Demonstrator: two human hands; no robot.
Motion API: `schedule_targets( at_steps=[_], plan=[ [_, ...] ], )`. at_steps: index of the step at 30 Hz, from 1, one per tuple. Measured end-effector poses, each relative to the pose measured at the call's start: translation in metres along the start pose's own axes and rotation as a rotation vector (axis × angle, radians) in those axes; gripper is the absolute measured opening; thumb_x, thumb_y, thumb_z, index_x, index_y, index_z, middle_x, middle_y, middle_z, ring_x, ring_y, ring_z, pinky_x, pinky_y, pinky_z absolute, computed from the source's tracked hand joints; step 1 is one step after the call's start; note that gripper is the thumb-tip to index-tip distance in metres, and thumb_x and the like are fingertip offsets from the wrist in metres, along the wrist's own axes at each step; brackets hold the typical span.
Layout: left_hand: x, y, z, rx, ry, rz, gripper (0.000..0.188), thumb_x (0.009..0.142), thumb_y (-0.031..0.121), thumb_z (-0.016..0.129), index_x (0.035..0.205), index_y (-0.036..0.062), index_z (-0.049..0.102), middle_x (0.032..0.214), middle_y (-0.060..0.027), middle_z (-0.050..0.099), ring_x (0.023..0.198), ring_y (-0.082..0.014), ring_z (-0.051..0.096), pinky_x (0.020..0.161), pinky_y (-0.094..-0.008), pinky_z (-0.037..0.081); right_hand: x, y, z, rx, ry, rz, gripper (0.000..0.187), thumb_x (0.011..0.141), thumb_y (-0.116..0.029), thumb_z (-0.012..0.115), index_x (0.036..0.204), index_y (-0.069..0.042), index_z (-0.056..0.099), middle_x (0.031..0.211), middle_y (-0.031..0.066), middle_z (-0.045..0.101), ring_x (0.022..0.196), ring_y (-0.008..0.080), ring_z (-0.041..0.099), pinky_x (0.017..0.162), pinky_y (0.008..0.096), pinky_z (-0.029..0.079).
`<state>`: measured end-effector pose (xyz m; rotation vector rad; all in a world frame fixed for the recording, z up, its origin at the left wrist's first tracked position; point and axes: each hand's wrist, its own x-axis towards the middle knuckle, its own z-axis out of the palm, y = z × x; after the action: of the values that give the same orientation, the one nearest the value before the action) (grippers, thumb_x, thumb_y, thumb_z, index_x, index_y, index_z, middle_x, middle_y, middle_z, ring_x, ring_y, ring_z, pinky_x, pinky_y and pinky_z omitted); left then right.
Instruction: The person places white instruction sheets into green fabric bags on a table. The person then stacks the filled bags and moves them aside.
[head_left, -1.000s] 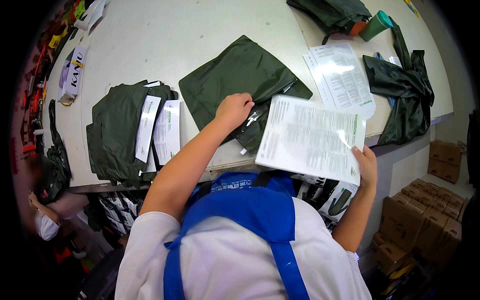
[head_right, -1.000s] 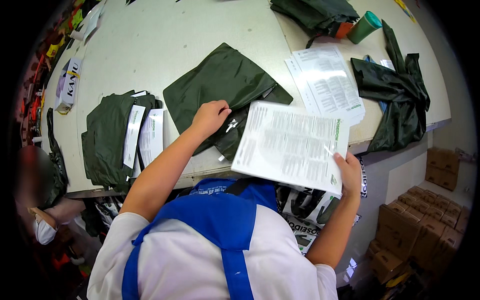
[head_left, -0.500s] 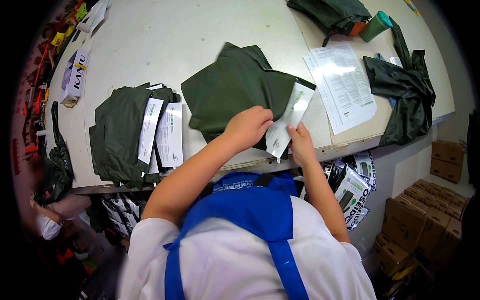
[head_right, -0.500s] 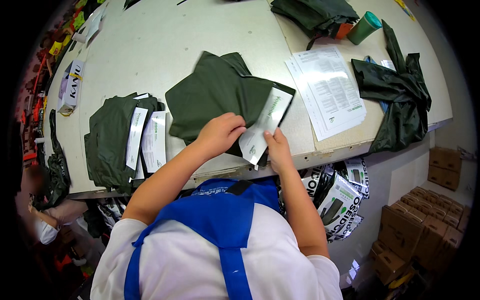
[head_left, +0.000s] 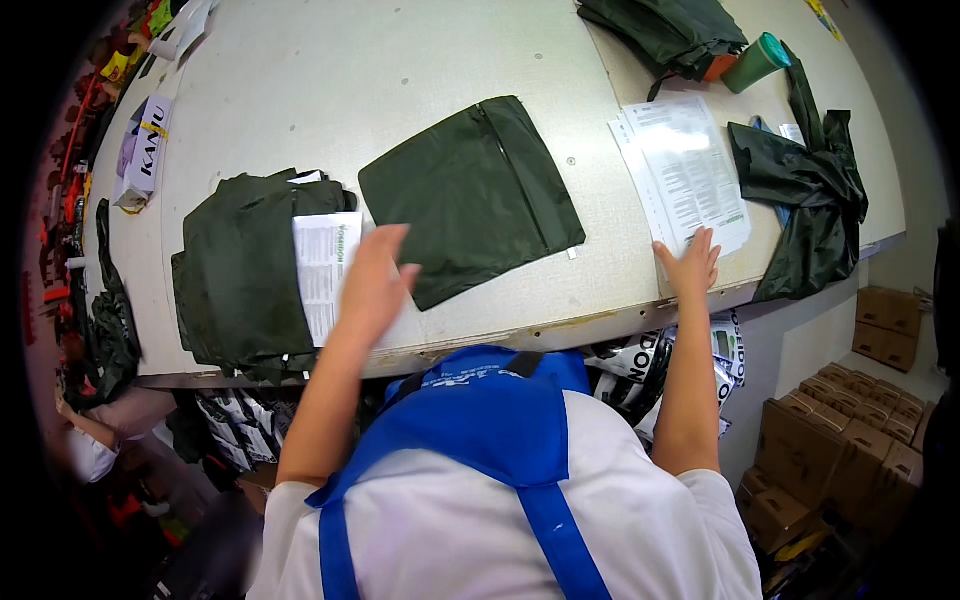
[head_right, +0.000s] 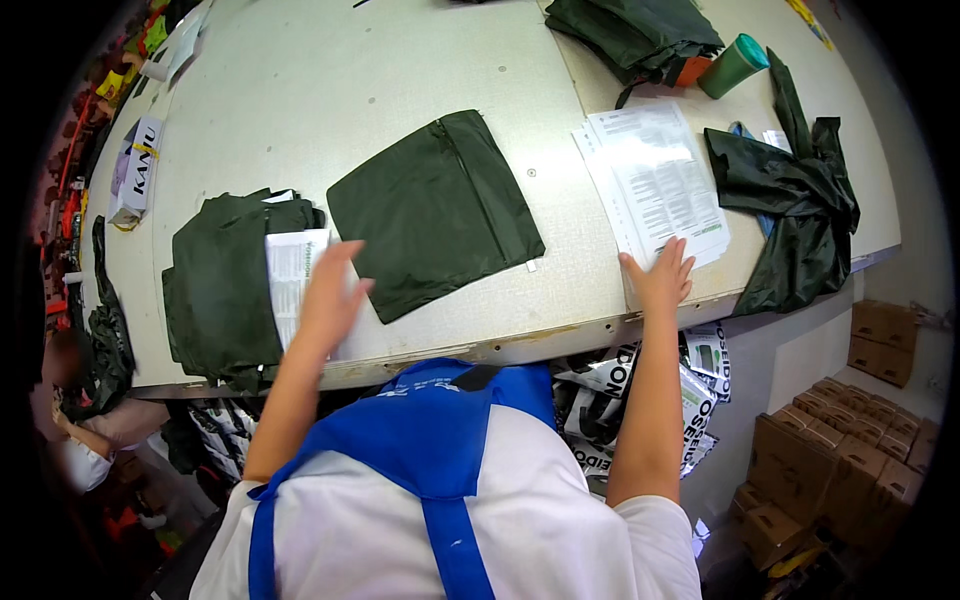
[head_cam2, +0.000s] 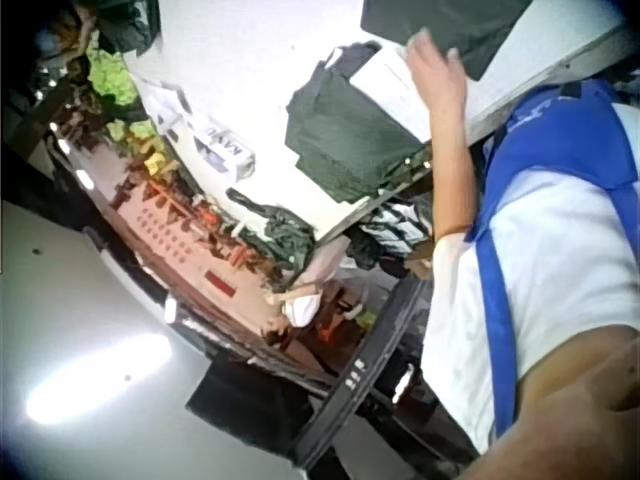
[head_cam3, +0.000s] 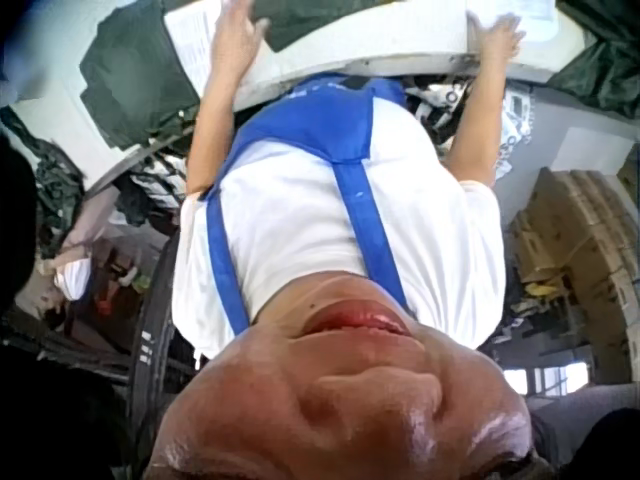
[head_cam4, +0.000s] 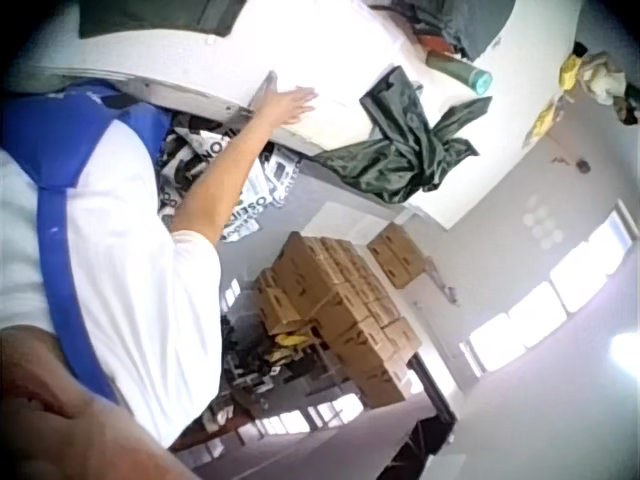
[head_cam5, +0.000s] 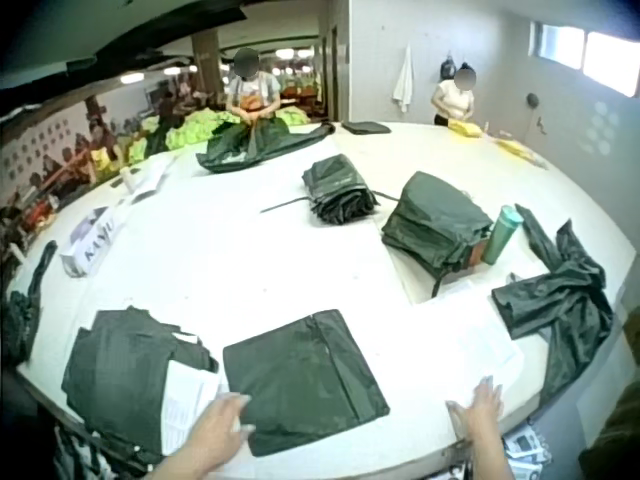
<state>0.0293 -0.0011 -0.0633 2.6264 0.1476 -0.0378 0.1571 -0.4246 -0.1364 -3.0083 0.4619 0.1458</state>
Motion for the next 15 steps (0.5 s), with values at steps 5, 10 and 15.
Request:
schedule_targets(
  at_steps=[5, 10, 15],
  plan=[
    [0.048, 0.049, 0.090, 0.117, -0.179, 0.332, 0.067, 0.078, 0.029, 0.069, 0.139, 0.0204, 0.042, 0.149, -0.0125, 0.030, 0.137, -0.0336, 0.027, 0.110, -0.0490, 0.025, -0.027, 0.033, 0.029, 0.001, 0.166, -0.258, 0.053, 0.088, -0.035, 0.059, 0.131, -0.007, 0.049, 0.138, 0.0159, 0.046, 0.131, 0.0382, 0.036, 0.105, 0.0508, 0.029],
    [0.042, 0.039, 0.090, 0.239, -0.442, 0.424, 0.063, 0.081, 0.038, 0.066, 0.139, 0.0309, 0.043, 0.154, -0.0061, 0.021, 0.143, -0.0305, 0.014, 0.113, -0.0555, 0.012, -0.047, 0.048, 0.017, 0.087, 0.245, -0.351, 0.024, 0.090, -0.017, 0.056, 0.111, -0.007, 0.061, 0.108, 0.0129, 0.064, 0.101, 0.0333, 0.059, 0.084, 0.0432, 0.047],
    [0.012, 0.016, 0.075, 0.151, -0.389, 0.417, 0.047, 0.078, 0.032, 0.069, 0.122, 0.0213, 0.057, 0.139, -0.0051, 0.044, 0.133, -0.0294, 0.034, 0.108, -0.0510, 0.027, -0.046, 0.049, 0.006, 0.203, 0.317, -0.282, 0.013, 0.086, -0.013, 0.061, 0.096, -0.006, 0.064, 0.090, 0.0125, 0.066, 0.084, 0.0319, 0.063, 0.073, 0.0396, 0.051]
  ],
)
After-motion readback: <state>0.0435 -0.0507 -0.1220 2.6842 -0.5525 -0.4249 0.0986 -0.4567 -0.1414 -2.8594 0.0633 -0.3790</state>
